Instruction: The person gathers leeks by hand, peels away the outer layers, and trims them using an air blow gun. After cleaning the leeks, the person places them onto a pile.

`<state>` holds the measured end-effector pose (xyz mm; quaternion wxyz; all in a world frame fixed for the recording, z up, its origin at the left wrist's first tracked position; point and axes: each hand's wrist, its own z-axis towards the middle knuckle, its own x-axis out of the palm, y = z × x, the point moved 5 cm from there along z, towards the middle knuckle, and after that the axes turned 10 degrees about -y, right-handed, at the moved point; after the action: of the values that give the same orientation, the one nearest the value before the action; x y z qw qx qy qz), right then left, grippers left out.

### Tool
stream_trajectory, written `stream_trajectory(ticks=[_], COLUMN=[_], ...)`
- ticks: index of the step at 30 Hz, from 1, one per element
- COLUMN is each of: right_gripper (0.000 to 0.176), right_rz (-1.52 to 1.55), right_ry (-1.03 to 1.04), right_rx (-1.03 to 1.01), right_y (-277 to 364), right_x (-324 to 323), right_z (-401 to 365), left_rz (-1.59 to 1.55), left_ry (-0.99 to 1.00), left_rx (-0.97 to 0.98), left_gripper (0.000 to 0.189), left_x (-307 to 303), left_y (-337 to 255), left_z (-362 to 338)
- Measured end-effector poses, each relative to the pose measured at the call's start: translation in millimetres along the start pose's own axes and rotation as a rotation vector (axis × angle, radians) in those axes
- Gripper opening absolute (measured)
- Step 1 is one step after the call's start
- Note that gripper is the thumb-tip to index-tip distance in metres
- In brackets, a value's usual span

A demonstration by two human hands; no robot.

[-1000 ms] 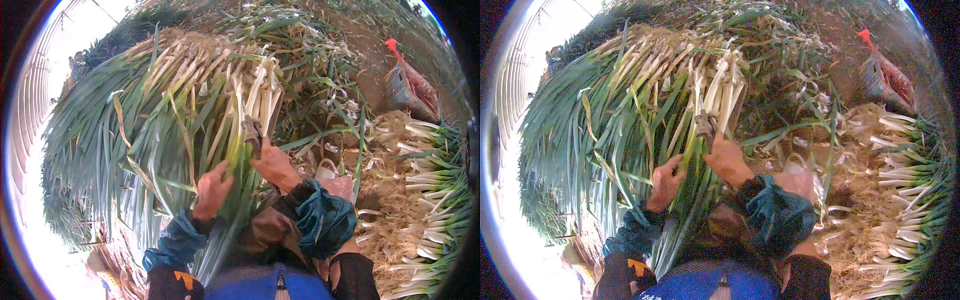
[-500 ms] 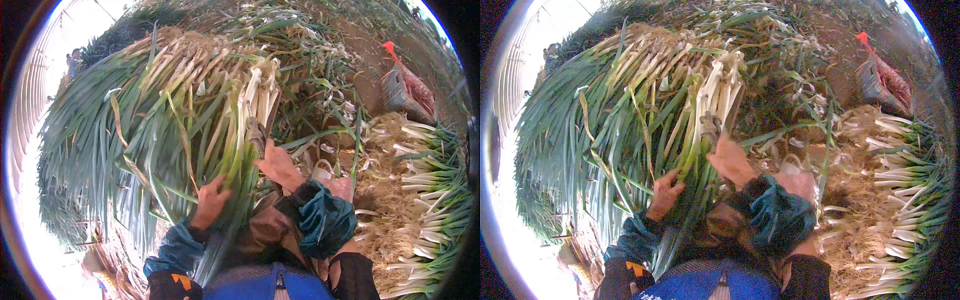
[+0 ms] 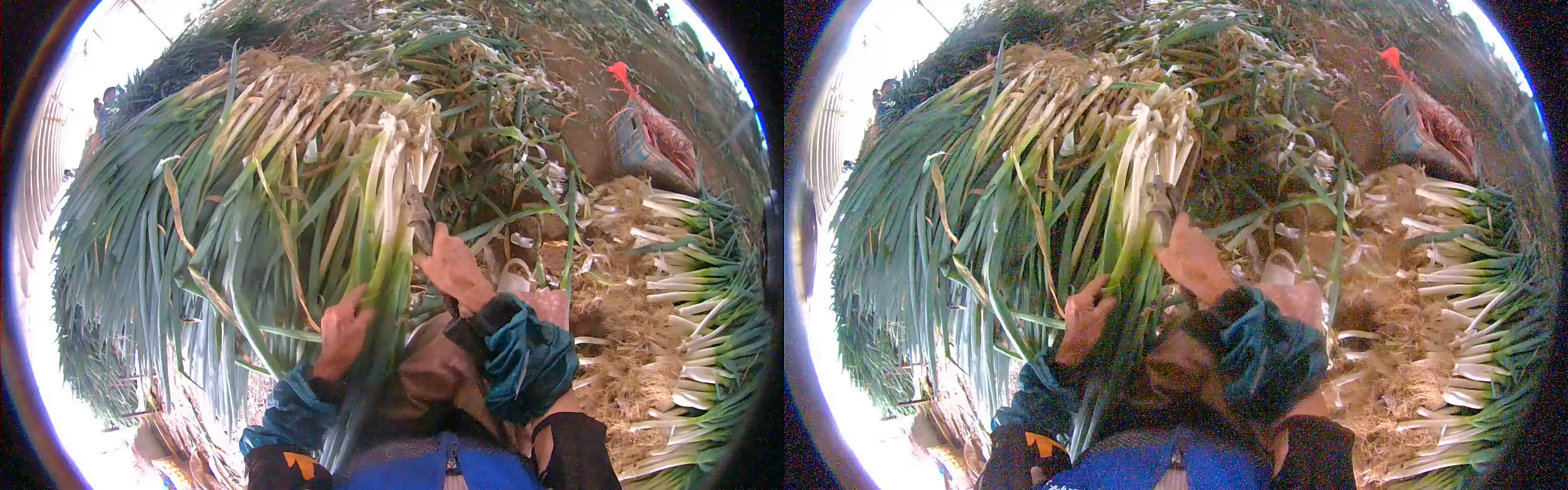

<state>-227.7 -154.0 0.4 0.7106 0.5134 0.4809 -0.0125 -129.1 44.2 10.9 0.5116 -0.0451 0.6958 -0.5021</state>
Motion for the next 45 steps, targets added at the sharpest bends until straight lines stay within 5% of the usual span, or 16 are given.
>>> stream_trajectory(ticks=[12,15,31,45], right_gripper=[0.051,0.053,0.047,0.05], right_rz=[0.086,0.061,0.038,0.037], right_ry=[0.048,0.058,0.209,0.007], right_rx=[-0.041,-0.015,0.119,-0.034], right_y=[4,6,28,17], right_x=[25,26,13,10], right_z=[12,17,-3,17], left_rz=[-0.037,-0.003,-0.232,-0.205], left_ry=[-0.073,0.033,0.026,0.072], left_rx=[-0.057,-0.21,-0.186,-0.205], left_gripper=[0.043,0.045,0.044,0.041], left_x=[-6,-11,-4,-6], left_y=[10,3,15,20], left_z=[0,0,-2,-10])
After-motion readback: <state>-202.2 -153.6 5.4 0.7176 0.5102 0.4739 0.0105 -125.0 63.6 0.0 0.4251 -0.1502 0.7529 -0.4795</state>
